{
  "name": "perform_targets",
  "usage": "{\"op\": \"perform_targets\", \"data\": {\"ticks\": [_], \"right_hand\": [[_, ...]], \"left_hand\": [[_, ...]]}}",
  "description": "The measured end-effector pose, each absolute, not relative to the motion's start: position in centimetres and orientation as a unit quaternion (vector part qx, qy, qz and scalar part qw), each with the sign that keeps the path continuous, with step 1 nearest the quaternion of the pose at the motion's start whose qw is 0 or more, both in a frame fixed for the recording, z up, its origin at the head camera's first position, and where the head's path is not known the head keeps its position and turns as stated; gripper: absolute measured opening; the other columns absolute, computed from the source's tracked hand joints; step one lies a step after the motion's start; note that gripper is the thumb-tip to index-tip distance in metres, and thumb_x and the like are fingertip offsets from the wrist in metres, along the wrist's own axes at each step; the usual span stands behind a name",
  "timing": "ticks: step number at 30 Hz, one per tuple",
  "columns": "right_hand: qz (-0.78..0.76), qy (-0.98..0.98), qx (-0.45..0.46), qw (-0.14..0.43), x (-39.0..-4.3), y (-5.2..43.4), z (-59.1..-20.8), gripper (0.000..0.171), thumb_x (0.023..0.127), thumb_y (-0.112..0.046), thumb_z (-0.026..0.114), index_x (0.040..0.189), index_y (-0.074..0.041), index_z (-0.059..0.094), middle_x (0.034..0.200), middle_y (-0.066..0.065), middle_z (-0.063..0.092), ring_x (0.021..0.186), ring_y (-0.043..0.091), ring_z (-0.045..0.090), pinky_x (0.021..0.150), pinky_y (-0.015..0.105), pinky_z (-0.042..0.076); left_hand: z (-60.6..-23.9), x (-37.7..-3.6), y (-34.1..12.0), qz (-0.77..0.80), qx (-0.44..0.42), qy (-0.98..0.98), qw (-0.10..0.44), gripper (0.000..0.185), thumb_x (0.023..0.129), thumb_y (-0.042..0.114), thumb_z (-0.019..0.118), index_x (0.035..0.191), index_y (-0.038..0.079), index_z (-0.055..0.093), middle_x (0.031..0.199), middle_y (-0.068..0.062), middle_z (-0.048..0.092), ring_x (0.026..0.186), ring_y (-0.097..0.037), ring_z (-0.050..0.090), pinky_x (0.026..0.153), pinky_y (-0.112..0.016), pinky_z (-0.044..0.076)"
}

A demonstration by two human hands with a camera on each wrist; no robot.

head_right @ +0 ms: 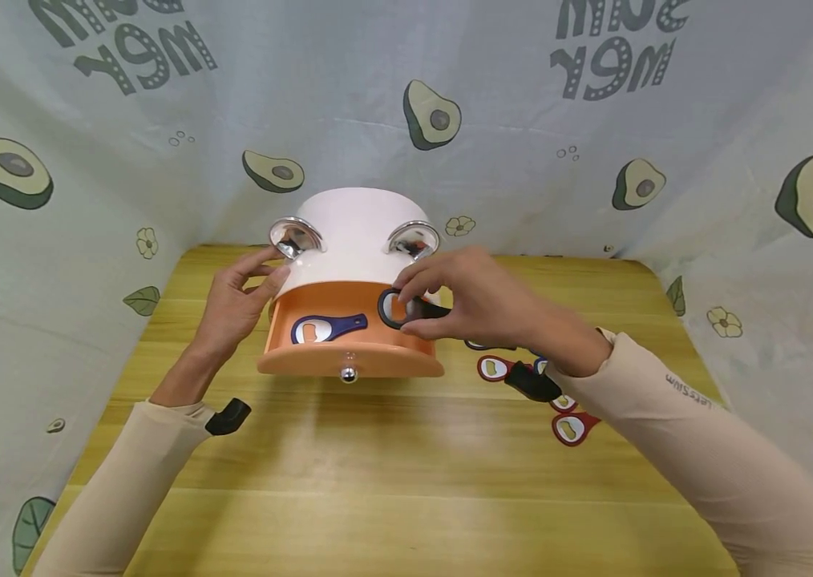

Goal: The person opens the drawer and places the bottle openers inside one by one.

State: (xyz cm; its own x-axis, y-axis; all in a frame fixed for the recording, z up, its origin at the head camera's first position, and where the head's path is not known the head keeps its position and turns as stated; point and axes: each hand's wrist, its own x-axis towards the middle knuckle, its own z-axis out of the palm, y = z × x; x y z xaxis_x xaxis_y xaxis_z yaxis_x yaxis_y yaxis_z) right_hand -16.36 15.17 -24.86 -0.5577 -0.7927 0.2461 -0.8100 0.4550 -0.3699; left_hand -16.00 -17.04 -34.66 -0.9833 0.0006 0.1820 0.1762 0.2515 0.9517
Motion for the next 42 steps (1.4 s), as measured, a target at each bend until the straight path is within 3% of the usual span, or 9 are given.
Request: {"op": "perform_targets", "data": {"ticks": [5,16,24,32,37,42], "right_hand": [[0.238,-0.849,0.471,0.003,-16.3,14.3,-25.4,0.020,0.077,-0.018,0.088,0.093,-0.012,0.079,0.110,0.003,0.075,0.100,0.019,0.072,0.080,0.037,0.058],[0.259,-0.832,0.490,0.019,-16.4,13.3,-26.4,0.018,0.075,-0.015,0.089,0.091,-0.012,0.079,0.107,0.003,0.076,0.101,0.019,0.072,0.081,0.038,0.058],[0.238,-0.845,0.477,0.041,-16.2,13.4,-26.7,0.025,0.078,-0.014,0.087,0.100,-0.007,0.079,0.105,0.006,0.077,0.100,0.022,0.072,0.081,0.039,0.057],[0.279,-0.815,0.493,0.119,-14.7,14.2,-26.7,0.021,0.079,-0.006,0.084,0.098,-0.007,0.078,0.089,-0.002,0.076,0.077,0.012,0.067,0.066,0.023,0.051],[0.317,-0.780,0.507,0.182,-12.3,14.0,-27.3,0.017,0.094,-0.023,0.072,0.097,-0.007,0.077,0.082,-0.002,0.074,0.069,0.010,0.065,0.061,0.019,0.048],[0.357,-0.767,0.502,0.179,-9.8,13.3,-28.5,0.029,0.101,-0.032,0.059,0.097,-0.008,0.076,0.085,-0.001,0.075,0.068,0.006,0.063,0.060,0.016,0.049]], "left_hand": [[-34.7,-16.0,-17.0,-0.610,-0.059,-0.787,0.070,0.042,0.100,0.024,0.063,0.139,0.009,0.061,0.141,-0.009,0.054,0.119,-0.023,0.051,0.091,-0.034,0.047],[-35.1,-15.9,-17.0,-0.608,-0.059,-0.789,0.073,0.041,0.100,0.024,0.063,0.139,0.010,0.061,0.141,-0.008,0.054,0.119,-0.022,0.051,0.092,-0.034,0.049],[-35.0,-15.7,-17.1,-0.603,-0.057,-0.791,0.079,0.042,0.100,0.023,0.063,0.139,0.008,0.060,0.141,-0.010,0.055,0.119,-0.024,0.052,0.092,-0.037,0.048],[-35.2,-15.8,-17.2,-0.606,-0.055,-0.789,0.079,0.042,0.100,0.022,0.063,0.139,0.007,0.060,0.142,-0.010,0.054,0.120,-0.023,0.052,0.093,-0.036,0.048],[-35.0,-15.9,-17.1,-0.606,-0.056,-0.790,0.081,0.042,0.100,0.023,0.064,0.138,0.008,0.061,0.142,-0.010,0.054,0.119,-0.024,0.052,0.094,-0.038,0.047],[-34.9,-16.1,-17.0,-0.610,-0.056,-0.786,0.082,0.042,0.099,0.023,0.064,0.138,0.007,0.061,0.141,-0.010,0.055,0.120,-0.024,0.053,0.093,-0.036,0.047]]}}
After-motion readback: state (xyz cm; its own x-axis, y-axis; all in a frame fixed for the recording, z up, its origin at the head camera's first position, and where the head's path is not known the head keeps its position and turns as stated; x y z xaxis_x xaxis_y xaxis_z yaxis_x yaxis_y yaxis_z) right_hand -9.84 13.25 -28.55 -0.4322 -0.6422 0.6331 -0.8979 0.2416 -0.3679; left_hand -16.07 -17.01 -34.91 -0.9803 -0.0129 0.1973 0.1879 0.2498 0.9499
